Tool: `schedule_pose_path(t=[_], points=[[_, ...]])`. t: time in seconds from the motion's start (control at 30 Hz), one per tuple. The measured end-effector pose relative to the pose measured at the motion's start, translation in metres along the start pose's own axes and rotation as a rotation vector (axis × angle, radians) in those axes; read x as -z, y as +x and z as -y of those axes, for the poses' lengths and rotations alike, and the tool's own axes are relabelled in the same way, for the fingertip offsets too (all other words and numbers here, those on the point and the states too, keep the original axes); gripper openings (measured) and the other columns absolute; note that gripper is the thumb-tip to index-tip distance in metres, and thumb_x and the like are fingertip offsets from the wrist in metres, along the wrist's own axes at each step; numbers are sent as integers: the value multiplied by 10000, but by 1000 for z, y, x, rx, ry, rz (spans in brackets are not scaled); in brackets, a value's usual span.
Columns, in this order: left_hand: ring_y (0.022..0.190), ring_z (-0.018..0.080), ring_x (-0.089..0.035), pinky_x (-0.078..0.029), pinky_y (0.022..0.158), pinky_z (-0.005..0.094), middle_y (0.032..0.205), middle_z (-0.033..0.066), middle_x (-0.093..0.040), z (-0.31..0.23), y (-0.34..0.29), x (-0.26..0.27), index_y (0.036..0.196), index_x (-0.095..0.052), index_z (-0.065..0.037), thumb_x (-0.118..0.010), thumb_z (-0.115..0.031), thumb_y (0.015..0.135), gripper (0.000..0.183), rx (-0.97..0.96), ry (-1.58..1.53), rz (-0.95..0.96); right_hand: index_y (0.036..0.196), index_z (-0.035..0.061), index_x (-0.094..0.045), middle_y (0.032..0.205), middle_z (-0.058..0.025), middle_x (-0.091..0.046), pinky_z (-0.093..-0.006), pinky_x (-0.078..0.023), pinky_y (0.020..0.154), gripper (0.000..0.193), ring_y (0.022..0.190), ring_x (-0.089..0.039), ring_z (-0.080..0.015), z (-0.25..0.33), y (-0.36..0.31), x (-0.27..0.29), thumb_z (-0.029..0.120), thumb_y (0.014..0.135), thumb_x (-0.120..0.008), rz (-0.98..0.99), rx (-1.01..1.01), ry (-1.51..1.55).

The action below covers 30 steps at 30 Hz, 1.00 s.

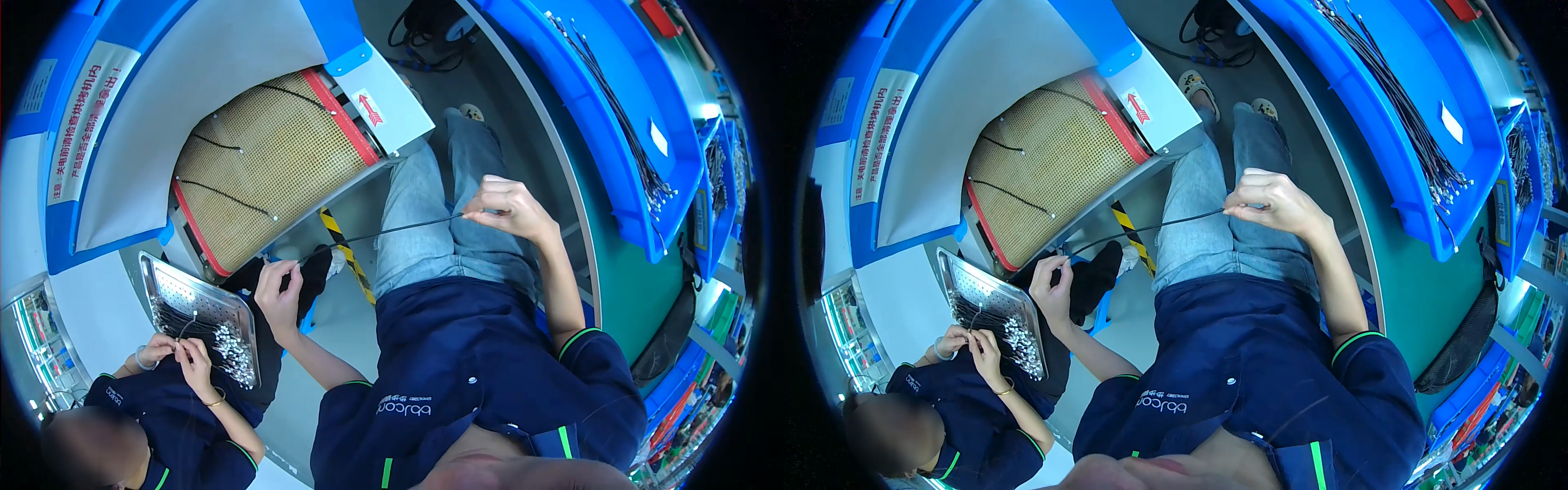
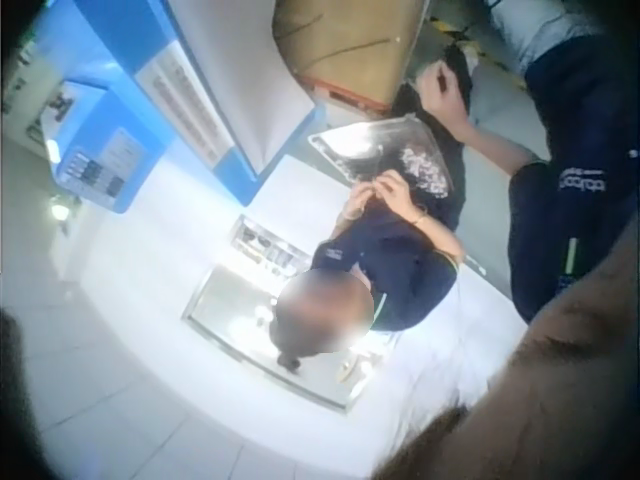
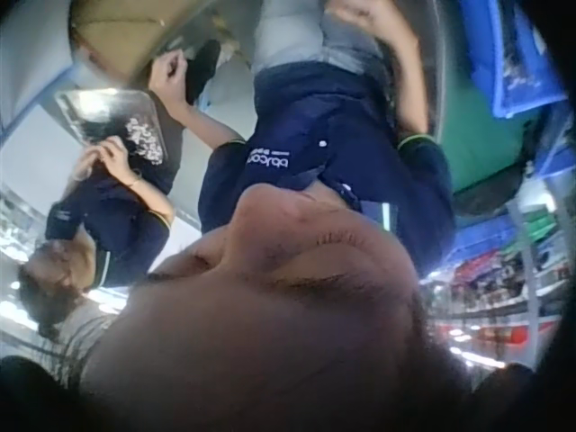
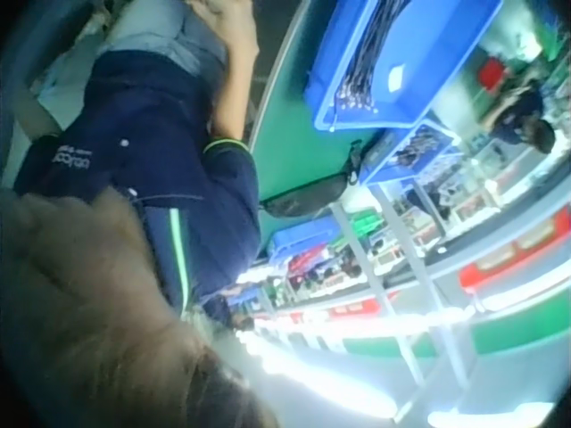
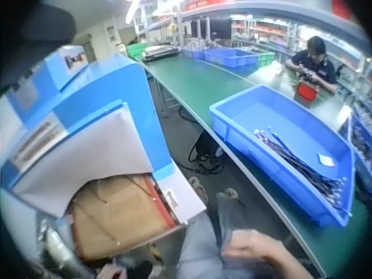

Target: The person sits at a workstation and repeatedly picks up black cables from a blue bin. They insert a small white connector into one end of each cable and place the finished item onto a woven mat. The person handles the cables one at a time, performing the same insertion action continuously.

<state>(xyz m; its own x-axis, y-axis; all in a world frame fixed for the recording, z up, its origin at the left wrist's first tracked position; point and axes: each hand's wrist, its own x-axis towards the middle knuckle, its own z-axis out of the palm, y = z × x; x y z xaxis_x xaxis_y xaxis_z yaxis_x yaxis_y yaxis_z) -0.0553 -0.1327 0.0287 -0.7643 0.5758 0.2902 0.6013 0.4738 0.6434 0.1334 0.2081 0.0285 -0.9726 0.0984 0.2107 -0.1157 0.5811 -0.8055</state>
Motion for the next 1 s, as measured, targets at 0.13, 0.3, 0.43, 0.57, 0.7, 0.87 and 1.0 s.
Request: schedule_pose_path(t=[0.13,0.3,0.43,0.57,0.7,0.87,1.0], points=[[717,223,-618,-487,669,298,788,102,-639,1,1,-2,819,-627,16,-671,84,693,150,-10,0,-3,783,40,-670,687,-59,-606,-308,-455,578,84,641,-559,-188,0,-1,0,56,721,-724,-17,1,5],[718,221,-616,-488,671,295,793,100,-637,3,8,-1,822,-627,13,-672,72,700,144,-1,-2,-3,754,35,-650,698,-54,-621,-306,-442,544,84,617,-554,-188,-2,4,-4,31,713,-723,-28,-2,-18],[725,212,-616,-484,670,292,798,103,-633,20,42,-4,833,-630,7,-649,48,736,107,-9,27,32,743,36,-637,702,-53,-605,-312,-451,565,94,646,-559,-198,-1,18,-14,41,707,-724,-104,2,-70],[735,218,-615,-479,681,298,810,108,-629,50,90,-1,860,-631,6,-640,-9,775,87,-51,81,22,748,48,-631,695,-47,-585,-312,-457,589,119,670,-558,-204,-3,45,-41,50,688,-734,-231,96,-212],[771,213,-614,-473,708,300,848,99,-626,81,143,0,880,-634,-4,-628,-88,819,104,-4,109,95,770,67,-625,738,-45,-572,-338,-456,689,140,763,-559,-222,-9,70,-80,78,682,-733,-378,107,-296],[869,247,-597,-463,785,330,937,107,-612,115,194,-8,903,-626,-11,-622,-129,827,140,-141,107,157,788,72,-625,792,-45,-573,-378,-445,786,157,870,-556,-240,-11,95,-111,111,678,-729,-494,102,-341],[955,276,-566,-447,840,359,990,112,-599,127,226,-14,909,-626,-28,-625,-146,818,149,-158,164,237,804,94,-623,895,-24,-566,-561,-329,989,153,1045,-508,-265,-15,102,-131,142,698,-722,-489,26,-374]])
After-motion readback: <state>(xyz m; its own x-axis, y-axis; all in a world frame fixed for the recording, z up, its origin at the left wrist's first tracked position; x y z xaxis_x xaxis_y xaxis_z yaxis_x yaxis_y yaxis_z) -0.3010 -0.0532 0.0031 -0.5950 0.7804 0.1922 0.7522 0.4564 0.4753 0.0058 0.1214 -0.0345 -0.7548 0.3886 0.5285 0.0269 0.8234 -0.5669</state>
